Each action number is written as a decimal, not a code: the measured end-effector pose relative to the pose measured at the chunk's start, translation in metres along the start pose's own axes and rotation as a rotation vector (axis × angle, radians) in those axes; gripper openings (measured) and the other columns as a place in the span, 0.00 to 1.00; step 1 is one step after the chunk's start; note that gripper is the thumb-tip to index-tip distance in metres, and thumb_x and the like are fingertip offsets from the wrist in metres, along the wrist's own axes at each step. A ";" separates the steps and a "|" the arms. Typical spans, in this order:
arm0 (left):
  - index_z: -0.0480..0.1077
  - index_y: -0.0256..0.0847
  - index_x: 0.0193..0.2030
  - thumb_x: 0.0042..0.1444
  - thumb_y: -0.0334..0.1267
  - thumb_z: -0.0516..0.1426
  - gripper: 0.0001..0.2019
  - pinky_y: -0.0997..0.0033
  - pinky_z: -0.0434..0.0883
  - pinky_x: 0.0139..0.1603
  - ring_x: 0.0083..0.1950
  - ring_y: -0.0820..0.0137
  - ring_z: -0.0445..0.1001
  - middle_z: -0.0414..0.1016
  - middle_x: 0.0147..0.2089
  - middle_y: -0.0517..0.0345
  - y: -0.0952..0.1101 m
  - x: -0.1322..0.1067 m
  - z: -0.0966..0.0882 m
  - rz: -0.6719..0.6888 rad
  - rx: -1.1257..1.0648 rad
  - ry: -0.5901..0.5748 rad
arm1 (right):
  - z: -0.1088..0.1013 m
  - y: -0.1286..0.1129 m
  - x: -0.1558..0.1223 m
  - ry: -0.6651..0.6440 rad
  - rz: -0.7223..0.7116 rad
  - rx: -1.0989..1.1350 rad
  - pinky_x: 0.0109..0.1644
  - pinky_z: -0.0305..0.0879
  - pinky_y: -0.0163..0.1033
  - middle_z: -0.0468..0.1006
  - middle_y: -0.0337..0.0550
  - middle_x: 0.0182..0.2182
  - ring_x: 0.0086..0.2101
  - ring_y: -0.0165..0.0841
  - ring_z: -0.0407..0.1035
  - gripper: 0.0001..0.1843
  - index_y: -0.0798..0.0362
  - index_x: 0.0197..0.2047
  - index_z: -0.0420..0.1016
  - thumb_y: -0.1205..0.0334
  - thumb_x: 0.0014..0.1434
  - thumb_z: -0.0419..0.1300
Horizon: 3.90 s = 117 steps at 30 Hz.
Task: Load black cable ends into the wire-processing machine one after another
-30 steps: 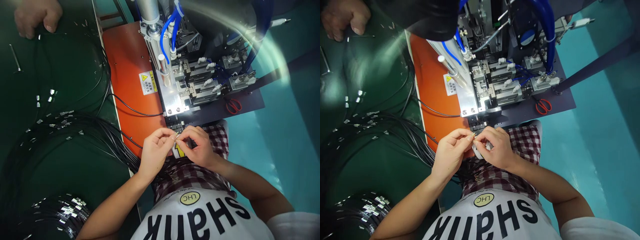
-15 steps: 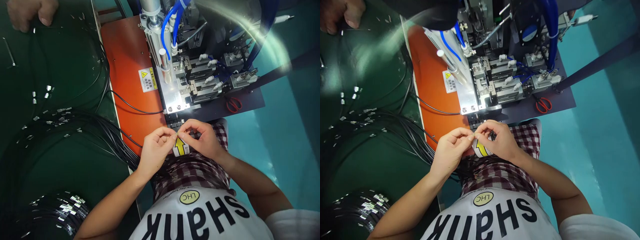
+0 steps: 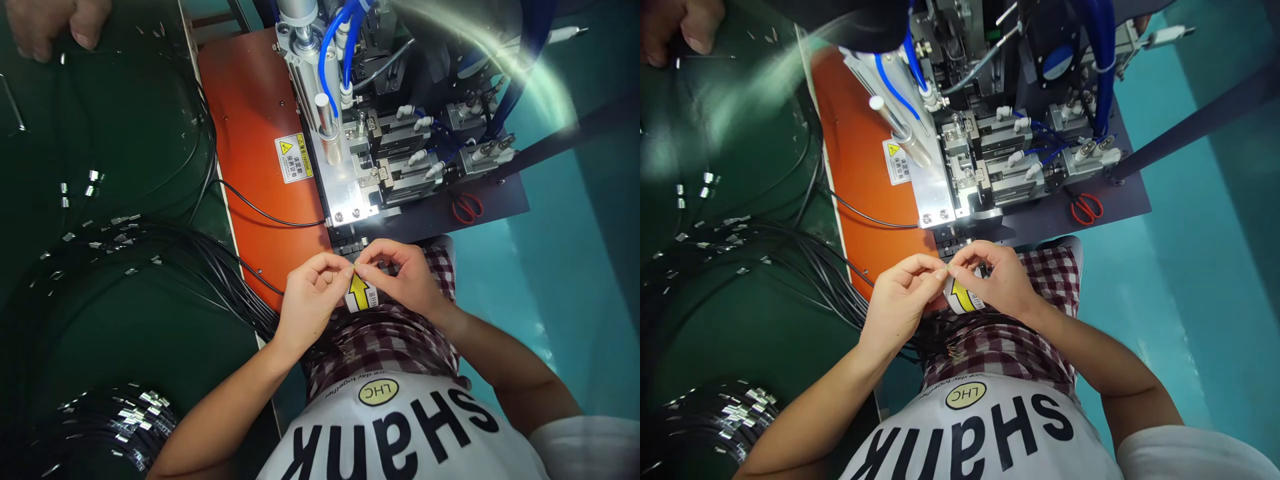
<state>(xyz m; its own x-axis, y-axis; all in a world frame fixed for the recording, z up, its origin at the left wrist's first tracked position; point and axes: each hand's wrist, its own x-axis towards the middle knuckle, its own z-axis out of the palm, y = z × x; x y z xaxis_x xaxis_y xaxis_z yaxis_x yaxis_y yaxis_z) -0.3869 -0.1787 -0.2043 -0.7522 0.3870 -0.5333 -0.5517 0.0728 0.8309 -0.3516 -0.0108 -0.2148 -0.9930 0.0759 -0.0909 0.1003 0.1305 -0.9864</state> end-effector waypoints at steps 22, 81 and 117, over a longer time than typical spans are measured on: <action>0.70 0.40 0.36 0.55 0.46 0.65 0.13 0.81 0.66 0.22 0.22 0.79 0.62 0.66 0.25 0.65 -0.001 0.000 0.002 0.002 -0.076 0.029 | 0.009 0.005 -0.004 0.079 0.003 0.052 0.37 0.68 0.34 0.78 0.38 0.30 0.32 0.28 0.71 0.02 0.53 0.33 0.76 0.66 0.58 0.63; 0.71 0.38 0.37 0.56 0.45 0.65 0.12 0.82 0.67 0.22 0.22 0.80 0.63 0.68 0.25 0.63 -0.003 0.001 0.005 0.038 -0.061 0.060 | 0.012 0.006 -0.004 0.082 0.025 0.137 0.43 0.72 0.32 0.80 0.37 0.33 0.35 0.27 0.75 0.01 0.54 0.34 0.77 0.66 0.59 0.64; 0.70 0.40 0.36 0.56 0.46 0.64 0.12 0.81 0.65 0.20 0.21 0.79 0.60 0.63 0.23 0.66 -0.005 -0.001 0.000 0.016 -0.091 0.015 | 0.008 -0.002 -0.004 0.082 -0.024 -0.054 0.39 0.68 0.35 0.80 0.38 0.32 0.34 0.30 0.73 0.02 0.53 0.33 0.79 0.66 0.58 0.63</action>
<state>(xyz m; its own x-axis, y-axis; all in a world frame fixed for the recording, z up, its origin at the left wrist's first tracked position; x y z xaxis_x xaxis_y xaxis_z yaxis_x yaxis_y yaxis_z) -0.3832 -0.1792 -0.2083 -0.7665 0.3733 -0.5226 -0.5690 -0.0175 0.8221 -0.3484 -0.0196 -0.2134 -0.9868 0.1527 -0.0539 0.0824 0.1866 -0.9790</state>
